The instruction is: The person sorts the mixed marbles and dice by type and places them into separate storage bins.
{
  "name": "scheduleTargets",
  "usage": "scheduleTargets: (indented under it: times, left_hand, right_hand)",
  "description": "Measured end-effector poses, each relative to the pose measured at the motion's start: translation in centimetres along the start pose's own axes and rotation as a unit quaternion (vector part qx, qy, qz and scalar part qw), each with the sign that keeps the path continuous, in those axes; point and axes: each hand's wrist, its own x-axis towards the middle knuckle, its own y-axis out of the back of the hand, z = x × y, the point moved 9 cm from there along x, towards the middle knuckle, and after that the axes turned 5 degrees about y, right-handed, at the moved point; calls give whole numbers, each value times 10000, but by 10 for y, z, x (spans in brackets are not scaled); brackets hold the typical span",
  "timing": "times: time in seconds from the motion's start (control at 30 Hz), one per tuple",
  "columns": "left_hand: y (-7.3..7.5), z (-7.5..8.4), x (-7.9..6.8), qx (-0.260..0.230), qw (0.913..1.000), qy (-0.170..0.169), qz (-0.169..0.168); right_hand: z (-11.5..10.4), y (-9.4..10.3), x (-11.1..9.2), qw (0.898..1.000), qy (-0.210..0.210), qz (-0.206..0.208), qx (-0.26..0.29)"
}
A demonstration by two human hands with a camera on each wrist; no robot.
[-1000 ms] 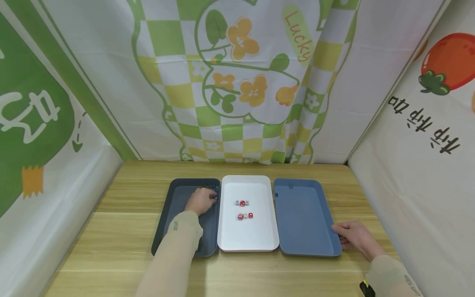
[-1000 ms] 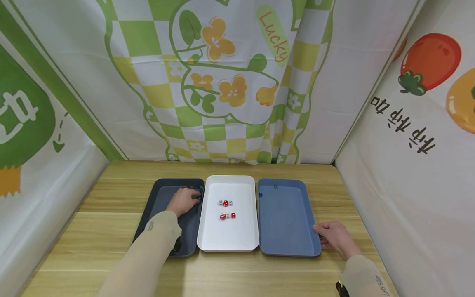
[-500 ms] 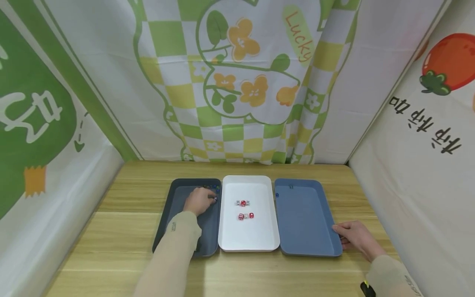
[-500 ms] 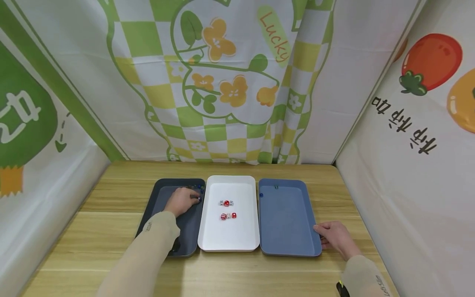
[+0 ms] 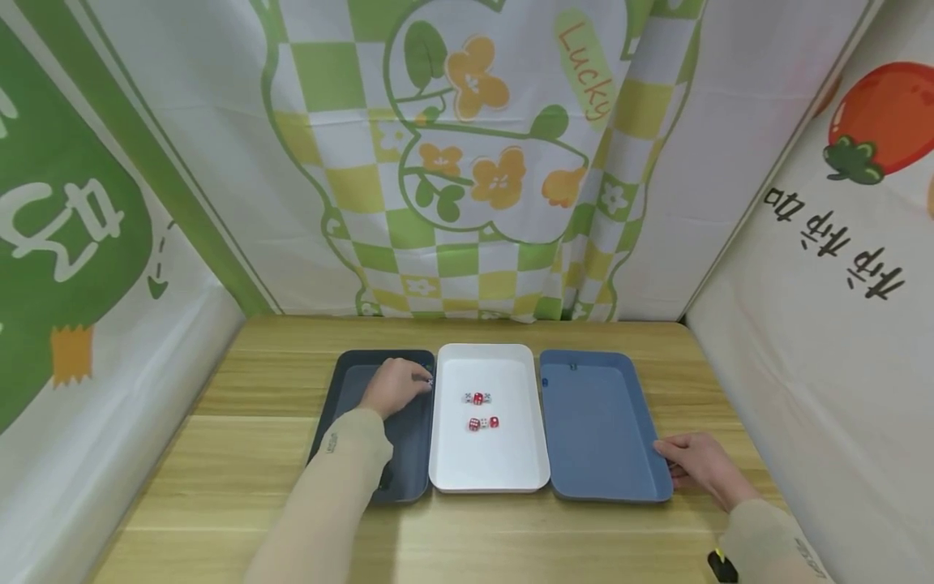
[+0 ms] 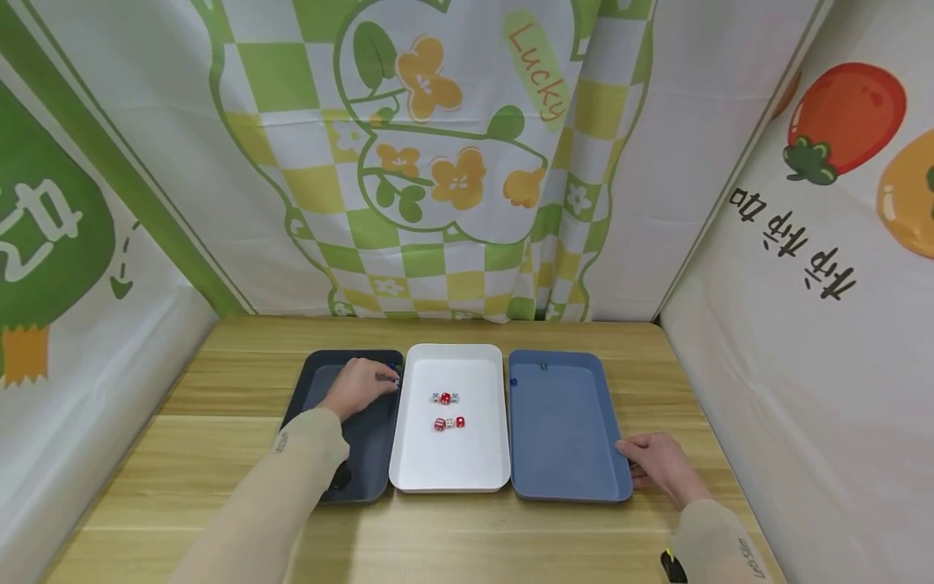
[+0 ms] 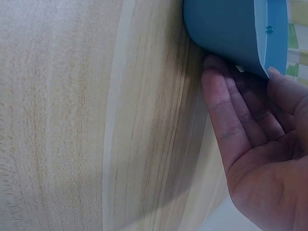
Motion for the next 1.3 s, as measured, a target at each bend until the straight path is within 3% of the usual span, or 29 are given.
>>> scheduleTargets:
  times: [0.47, 1.0, 1.3]
  left_hand:
    - [15, 14, 2, -286, 9995, -69, -145]
    - [7, 31, 3, -497, 9977, 212, -401]
    - [-3, 42, 6, -304, 9988, 48, -389]
  right_hand:
    - [-3, 1, 2, 10000, 51, -34, -31]
    - [-1, 0, 1, 10000, -43, -29, 35]
    - [-1, 0, 0, 9999, -68, -54, 56]
